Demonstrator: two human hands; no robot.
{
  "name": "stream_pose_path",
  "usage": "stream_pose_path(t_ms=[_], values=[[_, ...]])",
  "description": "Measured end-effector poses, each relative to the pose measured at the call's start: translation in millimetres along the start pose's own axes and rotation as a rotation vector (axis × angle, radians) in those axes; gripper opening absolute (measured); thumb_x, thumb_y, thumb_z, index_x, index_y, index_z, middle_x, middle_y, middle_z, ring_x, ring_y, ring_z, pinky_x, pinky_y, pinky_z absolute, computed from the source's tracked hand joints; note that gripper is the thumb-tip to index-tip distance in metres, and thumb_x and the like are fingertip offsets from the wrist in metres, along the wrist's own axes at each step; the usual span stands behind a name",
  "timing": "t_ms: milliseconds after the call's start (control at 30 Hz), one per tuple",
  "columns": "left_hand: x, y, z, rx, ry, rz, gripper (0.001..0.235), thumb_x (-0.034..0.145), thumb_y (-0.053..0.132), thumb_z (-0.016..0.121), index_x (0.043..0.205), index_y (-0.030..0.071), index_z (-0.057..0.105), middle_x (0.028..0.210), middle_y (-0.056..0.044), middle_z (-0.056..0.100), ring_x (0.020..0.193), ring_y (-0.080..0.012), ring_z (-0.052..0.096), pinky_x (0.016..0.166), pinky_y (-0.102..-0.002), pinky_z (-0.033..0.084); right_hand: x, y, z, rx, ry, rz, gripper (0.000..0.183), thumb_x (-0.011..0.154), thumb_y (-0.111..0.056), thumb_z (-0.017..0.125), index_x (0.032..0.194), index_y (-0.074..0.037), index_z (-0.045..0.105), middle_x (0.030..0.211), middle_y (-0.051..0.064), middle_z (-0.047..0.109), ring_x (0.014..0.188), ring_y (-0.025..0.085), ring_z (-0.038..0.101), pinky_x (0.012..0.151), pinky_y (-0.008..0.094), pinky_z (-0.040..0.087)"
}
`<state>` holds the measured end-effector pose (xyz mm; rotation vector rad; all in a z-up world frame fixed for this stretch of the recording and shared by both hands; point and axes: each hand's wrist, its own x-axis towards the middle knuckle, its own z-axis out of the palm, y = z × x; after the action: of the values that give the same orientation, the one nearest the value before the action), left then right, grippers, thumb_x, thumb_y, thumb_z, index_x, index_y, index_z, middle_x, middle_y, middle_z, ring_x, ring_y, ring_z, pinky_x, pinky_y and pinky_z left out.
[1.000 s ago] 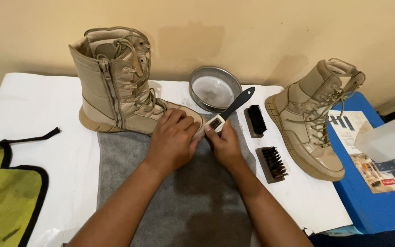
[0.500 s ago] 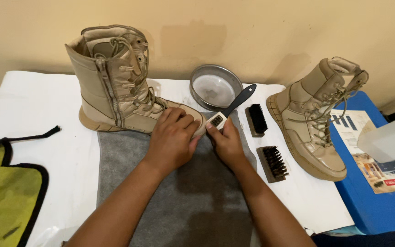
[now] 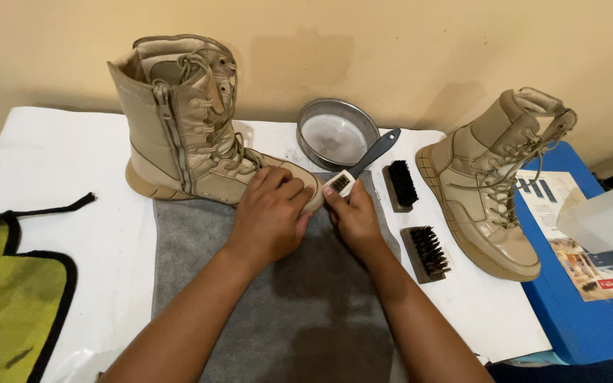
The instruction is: The person scrubs a tan boot with a small brush, focusing on the toe and side panels. They rotate the boot to access different areas and continue scrubbing the upper sections.
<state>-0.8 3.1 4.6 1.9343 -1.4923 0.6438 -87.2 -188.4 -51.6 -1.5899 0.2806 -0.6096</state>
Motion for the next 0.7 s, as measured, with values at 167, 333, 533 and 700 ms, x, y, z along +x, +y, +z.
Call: stream_pose_path(t_ms=[167, 333, 533, 700], values=[[0, 0, -4, -0.011, -0.006, -0.004, 0.031, 0.082, 0.024, 0.075, 0.108, 0.007, 0.075, 0.092, -0.009, 0.067, 0.104, -0.0298, 0.059, 0.108, -0.049, 0.038, -10, -18, -2, -0.054, -0.105, -0.016, 0.018, 0.096, -0.012, 0.071, 0.102, -0.005, 0.056, 0.066, 0.004, 0.059, 0.058, 0.012, 0.052, 0.055, 0.029, 0.045], [1, -1, -4, -0.036, -0.018, -0.012, 0.029, 0.084, 0.022, 0.074, 0.108, 0.006, 0.076, 0.093, -0.009, 0.069, 0.105, -0.0293, 0.06, 0.109, -0.049, 0.038, -16, -33, 0, -0.307, -0.127, -0.025, 0.027, 0.092, -0.017, 0.076, 0.107, 0.001, 0.061, 0.089, 0.012, 0.072, 0.086, 0.018, 0.061, 0.079, 0.043, 0.054], [-2, -2, 2, -0.003, -0.017, -0.005, 0.029, 0.086, 0.025, 0.071, 0.109, 0.007, 0.075, 0.094, -0.008, 0.067, 0.107, -0.0285, 0.058, 0.11, -0.049, 0.037, -2, -9, -6, -0.367, 0.064, -0.024, 0.026, 0.096, -0.02, 0.072, 0.105, 0.0, 0.059, 0.085, 0.015, 0.07, 0.082, 0.021, 0.061, 0.077, 0.042, 0.052], [-1, -2, -1, -0.014, -0.014, -0.001, 0.031, 0.087, 0.028, 0.069, 0.11, 0.008, 0.074, 0.093, -0.008, 0.067, 0.106, -0.0295, 0.059, 0.108, -0.049, 0.038, -20, -43, 4, -0.259, -0.113, -0.035, 0.029, 0.092, -0.017, 0.076, 0.113, -0.002, 0.063, 0.098, 0.012, 0.073, 0.094, 0.018, 0.061, 0.088, 0.046, 0.053]])
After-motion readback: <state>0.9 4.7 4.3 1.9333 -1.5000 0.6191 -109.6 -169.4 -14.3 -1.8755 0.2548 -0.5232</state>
